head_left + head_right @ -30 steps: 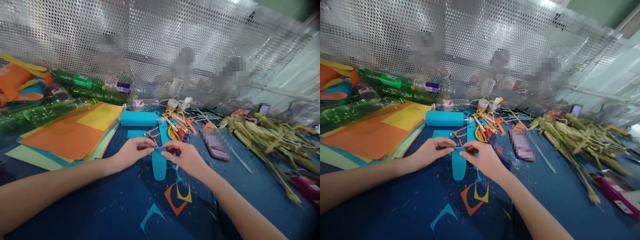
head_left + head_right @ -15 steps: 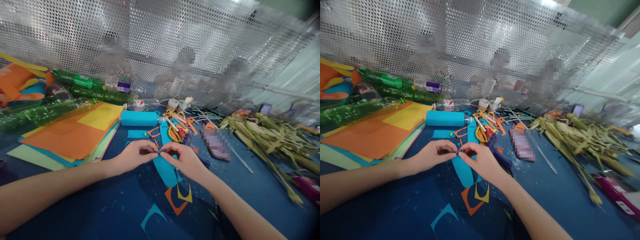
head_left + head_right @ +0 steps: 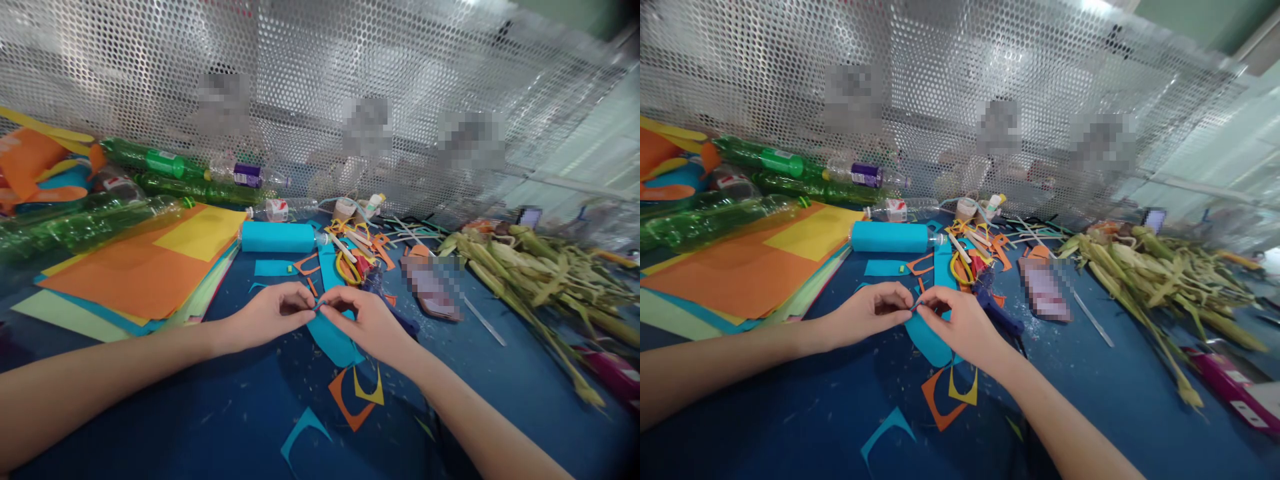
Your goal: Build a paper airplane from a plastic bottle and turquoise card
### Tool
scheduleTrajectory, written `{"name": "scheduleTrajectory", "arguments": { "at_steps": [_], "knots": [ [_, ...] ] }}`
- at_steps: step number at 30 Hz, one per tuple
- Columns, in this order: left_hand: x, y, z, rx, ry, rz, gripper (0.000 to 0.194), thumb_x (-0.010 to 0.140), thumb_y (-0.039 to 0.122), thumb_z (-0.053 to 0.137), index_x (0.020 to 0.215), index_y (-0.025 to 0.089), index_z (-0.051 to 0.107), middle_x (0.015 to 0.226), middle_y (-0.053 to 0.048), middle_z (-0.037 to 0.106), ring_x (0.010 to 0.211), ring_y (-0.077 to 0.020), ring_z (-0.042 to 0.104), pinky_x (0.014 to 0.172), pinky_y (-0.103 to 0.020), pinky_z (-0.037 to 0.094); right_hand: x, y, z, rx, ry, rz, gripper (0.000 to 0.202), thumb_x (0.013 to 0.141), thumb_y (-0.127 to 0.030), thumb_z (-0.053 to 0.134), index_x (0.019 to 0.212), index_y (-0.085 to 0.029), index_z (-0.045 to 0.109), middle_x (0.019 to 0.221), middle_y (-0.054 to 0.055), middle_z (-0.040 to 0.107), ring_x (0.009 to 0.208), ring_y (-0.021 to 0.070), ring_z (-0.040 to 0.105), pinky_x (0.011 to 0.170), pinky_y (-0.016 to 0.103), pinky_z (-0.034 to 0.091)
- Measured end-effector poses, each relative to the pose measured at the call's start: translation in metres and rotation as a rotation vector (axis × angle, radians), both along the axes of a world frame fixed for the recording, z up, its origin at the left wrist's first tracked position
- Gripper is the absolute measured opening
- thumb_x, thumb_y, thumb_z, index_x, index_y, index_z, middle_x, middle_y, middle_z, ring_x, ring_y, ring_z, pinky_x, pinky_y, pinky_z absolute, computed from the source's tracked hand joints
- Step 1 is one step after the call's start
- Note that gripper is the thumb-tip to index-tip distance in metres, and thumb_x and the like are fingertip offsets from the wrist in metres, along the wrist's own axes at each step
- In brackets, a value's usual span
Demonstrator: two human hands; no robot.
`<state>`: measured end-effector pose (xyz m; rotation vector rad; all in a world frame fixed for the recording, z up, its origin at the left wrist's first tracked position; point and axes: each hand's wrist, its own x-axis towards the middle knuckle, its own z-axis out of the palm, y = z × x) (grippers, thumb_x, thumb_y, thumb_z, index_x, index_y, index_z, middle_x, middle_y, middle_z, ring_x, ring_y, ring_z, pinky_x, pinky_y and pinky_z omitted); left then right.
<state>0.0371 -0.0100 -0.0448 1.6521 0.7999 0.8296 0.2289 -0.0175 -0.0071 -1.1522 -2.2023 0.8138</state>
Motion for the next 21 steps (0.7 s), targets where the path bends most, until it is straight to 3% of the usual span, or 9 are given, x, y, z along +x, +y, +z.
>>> {"name": "scheduleTrajectory", "arguments": {
  "at_steps": [9,21],
  "knots": [
    [0.0005,-0.0026,-0.0001,0.025,0.066,0.029,0.013,0.077,0.030,0.058,0.079,0.017,0.056,0.070,0.002,0.058,0.066,-0.0102,0.055,0.062,-0.022,0.043,-0.0024,-0.0048,0.0021,-0.047,-0.021,0.004,0.009,0.081,-0.024,0.052,0.078,-0.021,0.059,0.073,-0.001,0.065,0.068,0.0126,0.059,0.064,0.024,0.046],
    [-0.0004,-0.0017,-0.0008,0.117,0.123,0.008,0.013,0.083,0.029,0.049,0.083,0.017,0.056,0.075,0.001,0.058,0.069,-0.0106,0.054,0.063,-0.022,0.042,-0.0025,-0.0047,0.0029,-0.028,-0.042,0.002,0.008,0.080,-0.021,0.052,0.079,-0.020,0.060,0.075,-0.002,0.065,0.069,0.0112,0.059,0.065,0.022,0.045]
  ]
}}
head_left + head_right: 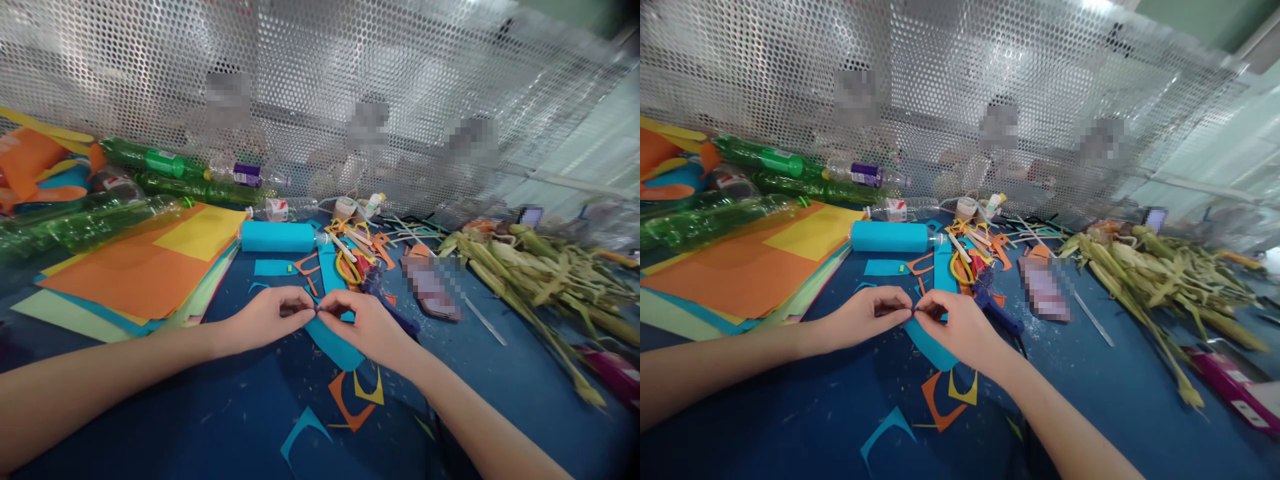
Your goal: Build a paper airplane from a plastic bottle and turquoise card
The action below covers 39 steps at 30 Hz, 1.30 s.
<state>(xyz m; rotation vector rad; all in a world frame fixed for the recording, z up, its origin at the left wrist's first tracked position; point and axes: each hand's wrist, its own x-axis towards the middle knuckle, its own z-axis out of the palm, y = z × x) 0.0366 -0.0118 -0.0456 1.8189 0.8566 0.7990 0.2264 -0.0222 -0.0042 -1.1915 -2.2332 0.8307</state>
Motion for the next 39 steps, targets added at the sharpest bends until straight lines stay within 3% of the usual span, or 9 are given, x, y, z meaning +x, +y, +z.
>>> {"name": "scheduleTrajectory", "arguments": {
  "at_steps": [8,16,23,30,34,39],
  "knots": [
    [0.001,0.001,-0.002,-0.036,-0.022,0.011,0.011,0.078,0.028,0.055,0.079,0.017,0.056,0.074,0.002,0.059,0.069,-0.0101,0.056,0.064,-0.021,0.043,0.001,0.001,-0.004,-0.020,0.028,-0.011,0.006,0.079,-0.021,0.054,0.080,-0.020,0.059,0.076,-0.001,0.065,0.071,0.0120,0.060,0.068,0.024,0.047],
    [-0.001,-0.001,0.002,0.047,0.008,0.080,0.009,0.077,0.025,0.055,0.076,0.017,0.059,0.073,0.002,0.061,0.069,-0.0102,0.058,0.065,-0.020,0.045,0.002,0.004,-0.004,-0.074,0.042,0.014,0.011,0.082,-0.027,0.052,0.086,-0.020,0.059,0.081,0.001,0.065,0.075,0.0132,0.060,0.069,0.026,0.048],
    [-0.001,0.003,-0.005,0.038,-0.031,0.009,0.011,0.074,0.019,0.057,0.084,0.017,0.059,0.081,0.000,0.063,0.075,-0.0112,0.061,0.072,-0.022,0.048,0.004,0.009,-0.008,-0.039,0.051,-0.005,0.010,0.082,-0.025,0.051,0.082,-0.019,0.060,0.078,0.001,0.065,0.071,0.0128,0.060,0.065,0.024,0.047],
    [-0.003,0.003,0.006,0.055,-0.044,0.126,0.011,0.077,0.020,0.054,0.084,0.017,0.062,0.085,-0.001,0.064,0.077,-0.0113,0.060,0.072,-0.022,0.048,0.009,0.015,-0.005,-0.118,0.076,-0.010,0.016,0.083,-0.031,0.050,0.085,-0.019,0.061,0.079,0.002,0.065,0.073,0.0141,0.060,0.067,0.026,0.048],
    [-0.003,0.001,0.008,0.074,-0.047,0.116,0.012,0.077,0.018,0.053,0.084,0.017,0.063,0.085,0.000,0.064,0.078,-0.0112,0.060,0.074,-0.022,0.048,0.009,0.015,-0.004,-0.208,0.106,0.003,0.028,0.087,-0.038,0.043,0.089,-0.019,0.063,0.077,0.003,0.065,0.073,0.0150,0.061,0.066,0.026,0.048],
    [-0.003,0.000,0.007,0.049,-0.036,0.103,0.013,0.077,0.020,0.053,0.086,0.017,0.063,0.087,-0.001,0.065,0.079,-0.0115,0.060,0.074,-0.022,0.048,0.010,0.014,-0.005,-0.193,0.045,0.024,0.024,0.084,-0.036,0.049,0.087,-0.018,0.064,0.081,0.003,0.067,0.073,0.0147,0.063,0.067,0.025,0.049]
  ]
}}
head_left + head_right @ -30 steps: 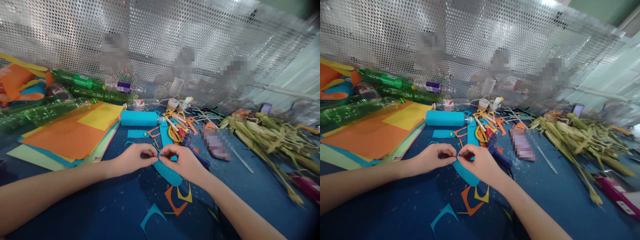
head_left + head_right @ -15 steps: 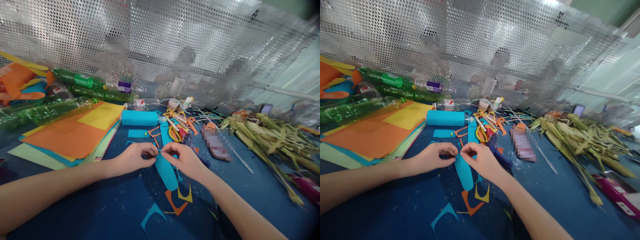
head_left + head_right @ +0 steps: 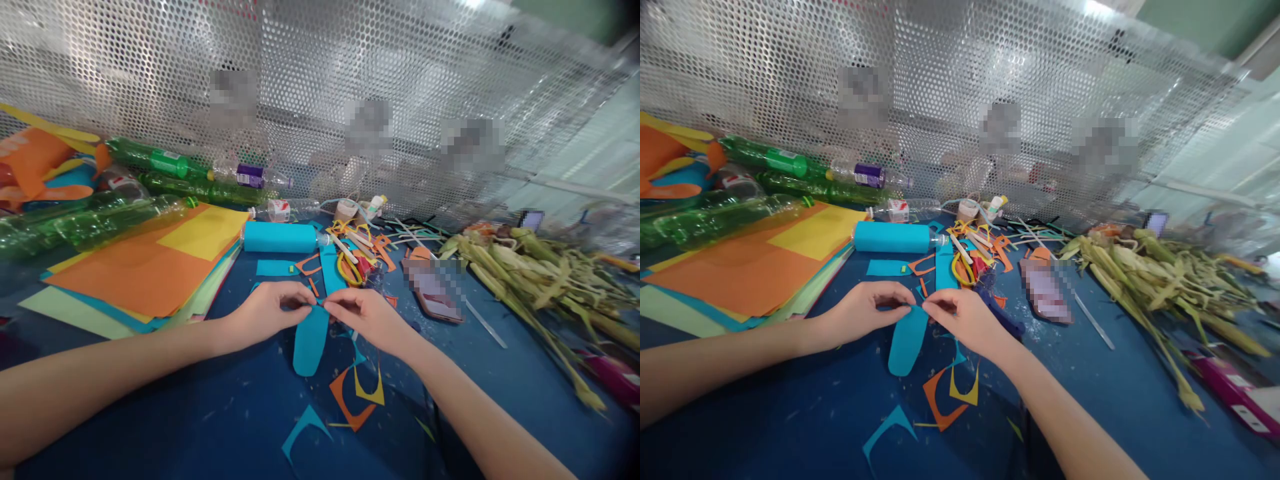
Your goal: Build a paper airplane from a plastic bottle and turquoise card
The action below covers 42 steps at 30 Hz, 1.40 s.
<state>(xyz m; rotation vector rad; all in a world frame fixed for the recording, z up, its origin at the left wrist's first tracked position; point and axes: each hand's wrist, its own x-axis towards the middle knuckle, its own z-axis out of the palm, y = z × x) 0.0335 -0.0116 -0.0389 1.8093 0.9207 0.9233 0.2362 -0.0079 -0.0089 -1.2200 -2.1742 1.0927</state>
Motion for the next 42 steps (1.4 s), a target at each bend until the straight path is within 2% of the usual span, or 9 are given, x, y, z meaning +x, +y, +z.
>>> {"name": "scheduleTrajectory", "arguments": {
  "at_steps": [7,12,18,22,25,27,33,42],
  "knots": [
    [0.000,0.002,-0.002,-0.037,-0.003,0.008,0.014,0.077,0.018,0.053,0.088,0.018,0.063,0.090,-0.001,0.065,0.082,-0.0125,0.061,0.074,-0.023,0.048,-0.001,-0.003,0.002,0.111,-0.107,0.016,0.022,0.084,-0.033,0.047,0.081,-0.020,0.065,0.075,0.000,0.068,0.069,0.0133,0.062,0.064,0.025,0.047],
    [0.001,0.007,-0.004,-0.103,-0.050,0.007,0.012,0.077,0.023,0.056,0.086,0.017,0.062,0.087,-0.002,0.065,0.082,-0.0138,0.061,0.076,-0.026,0.048,-0.004,-0.006,-0.003,0.199,-0.112,-0.045,0.019,0.083,-0.030,0.049,0.081,-0.021,0.065,0.073,0.000,0.068,0.066,0.0141,0.061,0.061,0.025,0.046],
    [0.001,0.010,-0.009,-0.230,-0.128,0.026,0.011,0.073,0.025,0.062,0.080,0.016,0.063,0.082,-0.001,0.065,0.079,-0.0132,0.059,0.075,-0.027,0.045,-0.006,-0.008,-0.007,0.426,-0.232,-0.051,0.013,0.082,-0.021,0.050,0.081,-0.021,0.062,0.074,0.000,0.065,0.069,0.0143,0.060,0.065,0.026,0.045],
    [0.002,0.008,-0.007,-0.398,-0.238,0.032,0.015,0.071,0.028,0.066,0.080,0.016,0.063,0.074,0.001,0.063,0.066,-0.0100,0.054,0.062,-0.022,0.042,-0.006,-0.009,-0.008,0.592,-0.317,0.009,0.013,0.084,-0.020,0.048,0.082,-0.018,0.061,0.076,0.003,0.064,0.073,0.0160,0.059,0.069,0.028,0.044],
    [0.003,0.007,-0.008,-0.463,-0.291,0.026,0.016,0.070,0.028,0.067,0.079,0.016,0.063,0.068,0.002,0.061,0.058,-0.0076,0.050,0.055,-0.020,0.039,-0.004,-0.009,-0.008,0.694,-0.366,0.067,0.017,0.088,-0.021,0.044,0.087,-0.017,0.060,0.078,0.005,0.065,0.075,0.0172,0.058,0.069,0.030,0.045],
    [0.003,0.008,-0.009,-0.442,-0.297,0.031,0.016,0.069,0.027,0.068,0.079,0.015,0.063,0.070,0.001,0.061,0.060,-0.0080,0.052,0.058,-0.021,0.040,-0.003,-0.009,-0.009,0.753,-0.420,0.107,0.020,0.089,-0.021,0.041,0.088,-0.017,0.060,0.080,0.006,0.065,0.077,0.0182,0.058,0.070,0.031,0.045],
    [0.002,0.008,-0.012,-0.383,-0.271,0.039,0.018,0.067,0.022,0.069,0.083,0.016,0.063,0.082,-0.001,0.066,0.079,-0.0133,0.060,0.078,-0.029,0.044,-0.002,-0.008,-0.012,0.894,-0.551,0.141,0.026,0.091,-0.021,0.037,0.086,-0.016,0.062,0.081,0.009,0.066,0.077,0.0211,0.058,0.070,0.035,0.045],
    [0.003,0.007,-0.011,-0.336,-0.289,0.061,0.015,0.069,0.025,0.068,0.079,0.015,0.062,0.079,0.000,0.065,0.074,-0.0126,0.059,0.073,-0.027,0.045,-0.004,-0.009,-0.012,0.925,-0.505,0.076,0.023,0.090,-0.024,0.039,0.085,-0.016,0.061,0.075,0.008,0.064,0.077,0.0206,0.058,0.070,0.034,0.045]
  ]
}}
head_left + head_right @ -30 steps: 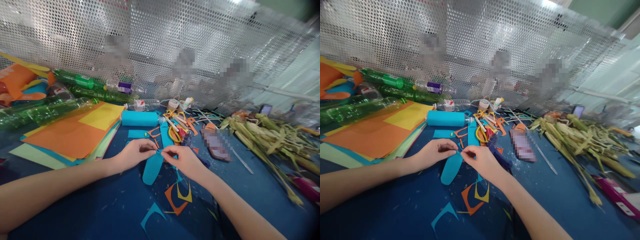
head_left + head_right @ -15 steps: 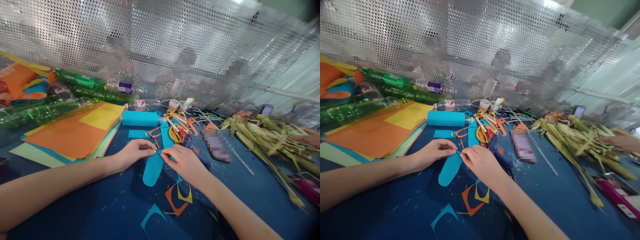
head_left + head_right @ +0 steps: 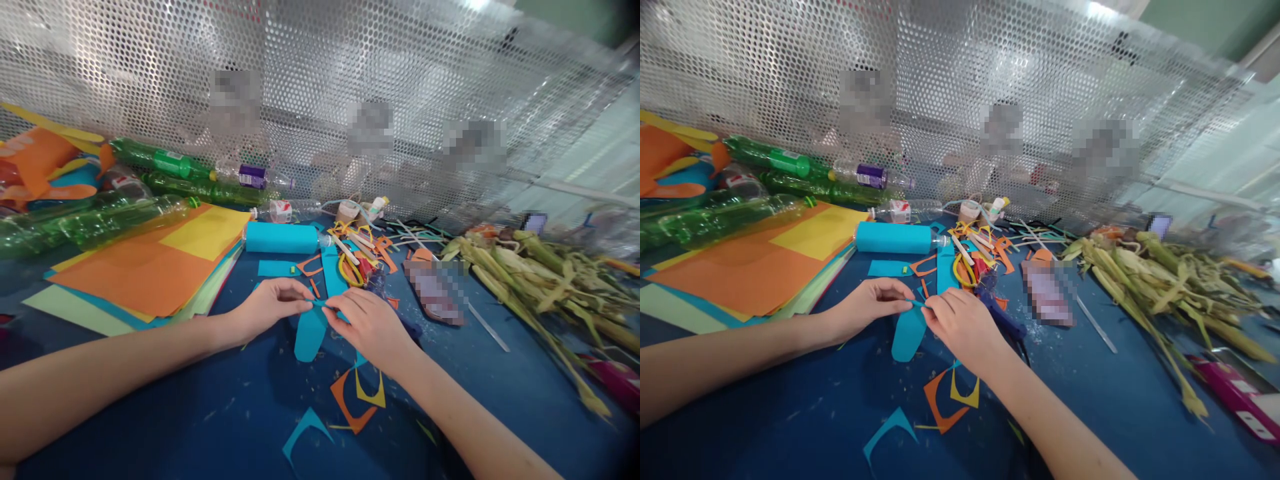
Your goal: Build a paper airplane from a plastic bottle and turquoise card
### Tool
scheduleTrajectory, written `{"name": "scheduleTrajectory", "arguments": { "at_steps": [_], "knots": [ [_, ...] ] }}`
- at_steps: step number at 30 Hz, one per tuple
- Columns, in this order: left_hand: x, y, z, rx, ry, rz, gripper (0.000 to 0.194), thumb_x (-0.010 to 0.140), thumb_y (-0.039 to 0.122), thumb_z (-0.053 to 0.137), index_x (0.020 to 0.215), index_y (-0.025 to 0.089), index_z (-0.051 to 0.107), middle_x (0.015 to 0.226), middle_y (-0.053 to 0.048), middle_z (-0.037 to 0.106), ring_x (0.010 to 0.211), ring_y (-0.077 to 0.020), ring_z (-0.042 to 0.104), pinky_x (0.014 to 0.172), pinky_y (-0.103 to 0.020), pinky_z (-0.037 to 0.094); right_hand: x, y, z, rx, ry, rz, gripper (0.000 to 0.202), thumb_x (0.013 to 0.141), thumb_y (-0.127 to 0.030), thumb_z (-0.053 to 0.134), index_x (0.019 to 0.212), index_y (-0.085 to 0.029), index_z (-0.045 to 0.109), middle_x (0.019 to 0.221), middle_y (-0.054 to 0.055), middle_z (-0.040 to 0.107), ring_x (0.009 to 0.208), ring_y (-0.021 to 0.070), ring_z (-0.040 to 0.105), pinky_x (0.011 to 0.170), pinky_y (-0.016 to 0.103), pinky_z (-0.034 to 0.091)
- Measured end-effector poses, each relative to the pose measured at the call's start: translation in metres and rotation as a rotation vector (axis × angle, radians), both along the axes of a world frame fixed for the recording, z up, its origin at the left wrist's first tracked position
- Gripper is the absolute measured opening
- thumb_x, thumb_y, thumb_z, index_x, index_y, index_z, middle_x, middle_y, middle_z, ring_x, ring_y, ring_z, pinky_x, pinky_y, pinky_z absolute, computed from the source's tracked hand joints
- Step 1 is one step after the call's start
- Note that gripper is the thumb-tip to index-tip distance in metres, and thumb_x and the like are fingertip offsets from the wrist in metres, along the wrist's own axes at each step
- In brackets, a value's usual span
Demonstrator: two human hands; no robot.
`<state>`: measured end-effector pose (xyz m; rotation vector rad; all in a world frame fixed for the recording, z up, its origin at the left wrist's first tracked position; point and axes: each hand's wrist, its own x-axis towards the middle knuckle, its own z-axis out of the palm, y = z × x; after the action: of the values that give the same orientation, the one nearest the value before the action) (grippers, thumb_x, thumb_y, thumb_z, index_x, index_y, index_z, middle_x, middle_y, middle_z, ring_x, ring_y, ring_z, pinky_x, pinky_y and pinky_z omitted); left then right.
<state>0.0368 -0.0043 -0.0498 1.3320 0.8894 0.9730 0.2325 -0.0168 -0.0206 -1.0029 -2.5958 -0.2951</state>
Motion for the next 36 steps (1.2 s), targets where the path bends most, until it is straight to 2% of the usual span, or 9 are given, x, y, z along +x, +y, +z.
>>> {"name": "scheduleTrajectory", "arguments": {
  "at_steps": [3,5,9,12,17,21,27,32,36],
  "knots": [
    [0.000,0.000,0.000,-0.016,-0.019,-0.003,0.014,0.069,0.024,0.068,0.078,0.015,0.062,0.077,0.000,0.064,0.072,-0.0110,0.058,0.070,-0.025,0.044,-0.001,-0.001,0.001,-0.009,0.000,0.007,0.023,0.090,-0.023,0.039,0.086,-0.016,0.060,0.077,0.009,0.065,0.079,0.0208,0.058,0.073,0.035,0.045],
    [-0.001,0.000,0.000,-0.017,-0.029,-0.002,0.014,0.069,0.023,0.068,0.078,0.015,0.062,0.077,0.000,0.064,0.071,-0.0106,0.057,0.069,-0.024,0.043,-0.002,0.000,0.002,-0.072,0.065,-0.003,0.021,0.090,-0.024,0.040,0.087,-0.017,0.060,0.080,0.008,0.065,0.080,0.0206,0.058,0.074,0.035,0.045],
    [-0.001,-0.001,0.001,0.010,-0.034,0.020,0.016,0.070,0.025,0.068,0.080,0.015,0.062,0.080,-0.001,0.064,0.073,-0.0117,0.057,0.070,-0.025,0.045,-0.002,0.001,0.008,-0.364,0.317,-0.084,0.019,0.088,-0.030,0.044,0.090,-0.021,0.060,0.083,0.004,0.066,0.076,0.0164,0.060,0.069,0.029,0.047],
    [0.000,-0.001,0.001,0.013,-0.038,0.028,0.017,0.069,0.027,0.068,0.080,0.015,0.062,0.081,-0.002,0.065,0.074,-0.0124,0.058,0.071,-0.026,0.046,-0.002,0.003,0.011,-0.533,0.373,-0.107,0.022,0.088,-0.032,0.043,0.086,-0.022,0.062,0.080,0.002,0.067,0.070,0.0147,0.060,0.063,0.026,0.046],
    [-0.001,0.000,-0.003,0.005,-0.046,0.003,0.016,0.070,0.026,0.068,0.080,0.015,0.061,0.080,-0.001,0.064,0.069,-0.0109,0.057,0.067,-0.025,0.045,-0.003,0.003,0.010,-0.511,0.382,-0.102,0.019,0.087,-0.028,0.044,0.082,-0.022,0.061,0.076,0.001,0.065,0.068,0.0145,0.059,0.063,0.026,0.044],
    [-0.002,0.000,-0.003,0.056,0.035,-0.039,0.014,0.071,0.023,0.066,0.082,0.015,0.061,0.077,0.000,0.063,0.071,-0.0107,0.057,0.069,-0.025,0.044,-0.003,0.004,0.007,-0.494,0.351,-0.087,0.019,0.087,-0.028,0.044,0.082,-0.021,0.061,0.078,0.002,0.065,0.072,0.0154,0.059,0.066,0.027,0.043],
    [-0.001,0.001,-0.003,0.078,0.054,-0.025,0.014,0.073,0.024,0.063,0.083,0.016,0.059,0.077,0.001,0.060,0.070,-0.0102,0.055,0.069,-0.025,0.044,0.002,0.009,0.006,-0.640,0.456,-0.102,0.033,0.092,-0.034,0.033,0.093,-0.021,0.063,0.080,0.003,0.067,0.074,0.0170,0.062,0.067,0.028,0.046],
    [-0.002,0.002,-0.004,0.101,0.035,-0.020,0.012,0.074,0.024,0.063,0.082,0.015,0.059,0.074,0.002,0.058,0.066,-0.0090,0.053,0.067,-0.024,0.043,0.001,0.008,0.008,-0.677,0.501,-0.109,0.025,0.087,-0.037,0.045,0.100,-0.022,0.060,0.084,0.002,0.068,0.076,0.0163,0.062,0.064,0.026,0.046],
    [-0.002,0.002,-0.003,0.097,0.033,-0.030,0.016,0.074,0.025,0.063,0.087,0.016,0.061,0.081,0.000,0.061,0.068,-0.0098,0.055,0.067,-0.024,0.045,-0.001,0.006,0.009,-0.668,0.497,-0.083,0.019,0.085,-0.034,0.049,0.094,-0.023,0.062,0.083,0.000,0.068,0.075,0.0147,0.062,0.065,0.025,0.046]
  ]
}}
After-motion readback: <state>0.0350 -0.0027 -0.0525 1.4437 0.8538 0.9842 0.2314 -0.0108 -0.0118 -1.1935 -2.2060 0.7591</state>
